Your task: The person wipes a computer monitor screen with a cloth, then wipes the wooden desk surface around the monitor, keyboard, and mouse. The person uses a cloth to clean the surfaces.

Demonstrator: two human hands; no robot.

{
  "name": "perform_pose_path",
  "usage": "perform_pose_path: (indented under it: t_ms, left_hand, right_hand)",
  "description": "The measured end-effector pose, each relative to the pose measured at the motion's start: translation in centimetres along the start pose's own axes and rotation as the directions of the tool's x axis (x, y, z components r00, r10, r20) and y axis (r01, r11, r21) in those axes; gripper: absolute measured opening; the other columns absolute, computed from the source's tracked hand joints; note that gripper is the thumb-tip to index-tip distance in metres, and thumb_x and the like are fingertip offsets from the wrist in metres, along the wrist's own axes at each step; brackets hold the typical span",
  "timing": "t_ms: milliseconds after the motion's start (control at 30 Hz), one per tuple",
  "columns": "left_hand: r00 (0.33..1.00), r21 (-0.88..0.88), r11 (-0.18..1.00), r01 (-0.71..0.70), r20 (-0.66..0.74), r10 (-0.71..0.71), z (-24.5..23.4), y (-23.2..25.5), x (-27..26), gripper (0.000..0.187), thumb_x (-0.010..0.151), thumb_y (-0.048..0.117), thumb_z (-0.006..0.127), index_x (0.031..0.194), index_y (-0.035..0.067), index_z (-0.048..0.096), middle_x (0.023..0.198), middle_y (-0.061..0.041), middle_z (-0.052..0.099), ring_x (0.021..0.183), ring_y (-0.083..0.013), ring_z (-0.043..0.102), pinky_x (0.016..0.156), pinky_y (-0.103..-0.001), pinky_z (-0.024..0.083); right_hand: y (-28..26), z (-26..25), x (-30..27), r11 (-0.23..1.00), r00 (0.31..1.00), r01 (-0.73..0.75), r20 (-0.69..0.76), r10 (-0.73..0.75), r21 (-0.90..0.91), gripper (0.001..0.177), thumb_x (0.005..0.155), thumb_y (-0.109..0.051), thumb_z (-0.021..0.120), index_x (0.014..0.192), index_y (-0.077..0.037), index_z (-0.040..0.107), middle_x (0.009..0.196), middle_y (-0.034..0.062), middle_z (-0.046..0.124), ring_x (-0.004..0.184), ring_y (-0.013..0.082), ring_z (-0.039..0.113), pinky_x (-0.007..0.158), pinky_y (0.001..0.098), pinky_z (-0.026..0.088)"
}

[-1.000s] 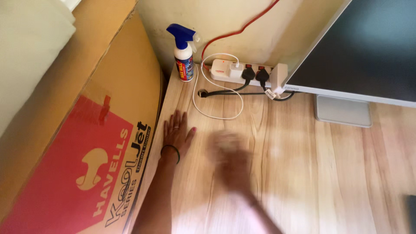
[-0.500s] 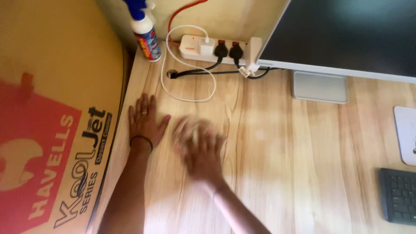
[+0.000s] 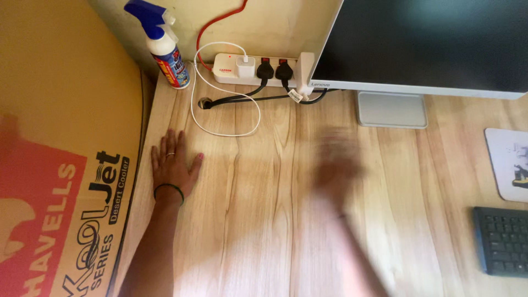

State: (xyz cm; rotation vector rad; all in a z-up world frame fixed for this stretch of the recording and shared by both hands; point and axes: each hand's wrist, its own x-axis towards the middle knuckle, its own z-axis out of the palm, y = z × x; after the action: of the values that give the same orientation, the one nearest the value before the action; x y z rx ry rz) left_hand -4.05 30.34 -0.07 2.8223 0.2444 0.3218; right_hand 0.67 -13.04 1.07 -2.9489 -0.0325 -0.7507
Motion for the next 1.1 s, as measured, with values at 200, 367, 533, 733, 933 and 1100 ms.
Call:
perform_pose_path:
  t_ms: [200, 367, 533, 733, 933, 1100]
  left_hand:
    - [1.0, -0.038, 0.999, 0.002, 0.002, -0.002, 0.0, -0.4, -0.1, 0.072, 0.101, 0.047, 0.047, 0.161, 0.01, 0.032, 0.169, -0.016, 0.024, 0.155, -0.033, 0.02, 0.126, -0.051, 0.009]
    - [1.0, -0.029, 0.999, 0.015, 0.01, -0.014, 0.0, 0.0, 0.1, 0.074, 0.1, 0.048, 0.049, 0.16, 0.008, 0.032, 0.168, -0.017, 0.025, 0.155, -0.0336, 0.02, 0.125, -0.053, 0.009]
    - [1.0, -0.038, 0.999, -0.002, -0.018, 0.001, 0.0, 0.2, -0.3, 0.075, 0.101, 0.05, 0.049, 0.16, 0.007, 0.033, 0.168, -0.019, 0.025, 0.155, -0.0349, 0.02, 0.125, -0.054, 0.009]
    - [1.0, -0.065, 0.998, -0.023, -0.019, 0.021, 0.8, -1.5, -0.3, 0.07, 0.105, 0.049, 0.046, 0.157, 0.004, 0.036, 0.166, -0.02, 0.027, 0.154, -0.0359, 0.022, 0.124, -0.053, 0.009]
    - [0.993, -0.279, 0.956, -0.092, -0.096, 0.067, 2.3, -3.2, -1.2, 0.061, 0.109, 0.042, 0.04, 0.157, 0.005, 0.039, 0.166, -0.016, 0.034, 0.157, -0.0329, 0.027, 0.129, -0.049, 0.015]
    - [0.984, -0.478, 0.875, -0.081, -0.178, -0.006, 3.5, -3.9, -3.5, 0.064, 0.109, 0.044, 0.039, 0.159, 0.003, 0.036, 0.166, -0.021, 0.034, 0.154, -0.0375, 0.026, 0.126, -0.05, 0.014]
  right_hand:
    - [-10.0, -2.3, -10.1, 0.881, 0.914, 0.363, 0.066, -0.399, 0.304, 0.055, 0.107, -0.043, 0.044, 0.15, -0.01, 0.048, 0.154, 0.0187, 0.048, 0.138, 0.0339, 0.044, 0.113, 0.0543, 0.032]
    - [2.3, -5.3, -9.3, 0.973, 0.997, 0.03, 0.065, -0.046, 0.231, 0.054, 0.105, -0.039, 0.045, 0.152, -0.012, 0.046, 0.157, 0.0193, 0.044, 0.143, 0.0349, 0.038, 0.115, 0.0598, 0.026]
    - [3.5, -3.4, -3.7, 0.952, 0.96, -0.276, -0.091, 0.266, -0.129, 0.054, 0.104, -0.035, 0.046, 0.154, -0.014, 0.043, 0.16, 0.0199, 0.039, 0.149, 0.0359, 0.031, 0.117, 0.0653, 0.02]
    - [-21.2, 1.0, -10.1, 0.925, 0.964, 0.207, 0.095, -0.248, 0.32, 0.058, 0.1, -0.028, 0.047, 0.156, -0.013, 0.043, 0.161, 0.0236, 0.037, 0.152, 0.0414, 0.027, 0.118, 0.0706, 0.015]
    - [-15.0, -4.4, -15.0, 0.896, 0.966, 0.194, 0.079, -0.244, 0.4, 0.064, 0.101, -0.031, 0.047, 0.16, -0.007, 0.038, 0.161, 0.0288, 0.034, 0.151, 0.0484, 0.027, 0.117, 0.0708, 0.019]
    - [-8.8, -3.0, -9.1, 0.98, 0.981, -0.192, 0.018, 0.193, -0.049, 0.072, 0.101, -0.039, 0.048, 0.162, -0.005, 0.03, 0.162, 0.0323, 0.026, 0.15, 0.0518, 0.022, 0.113, 0.074, 0.019]
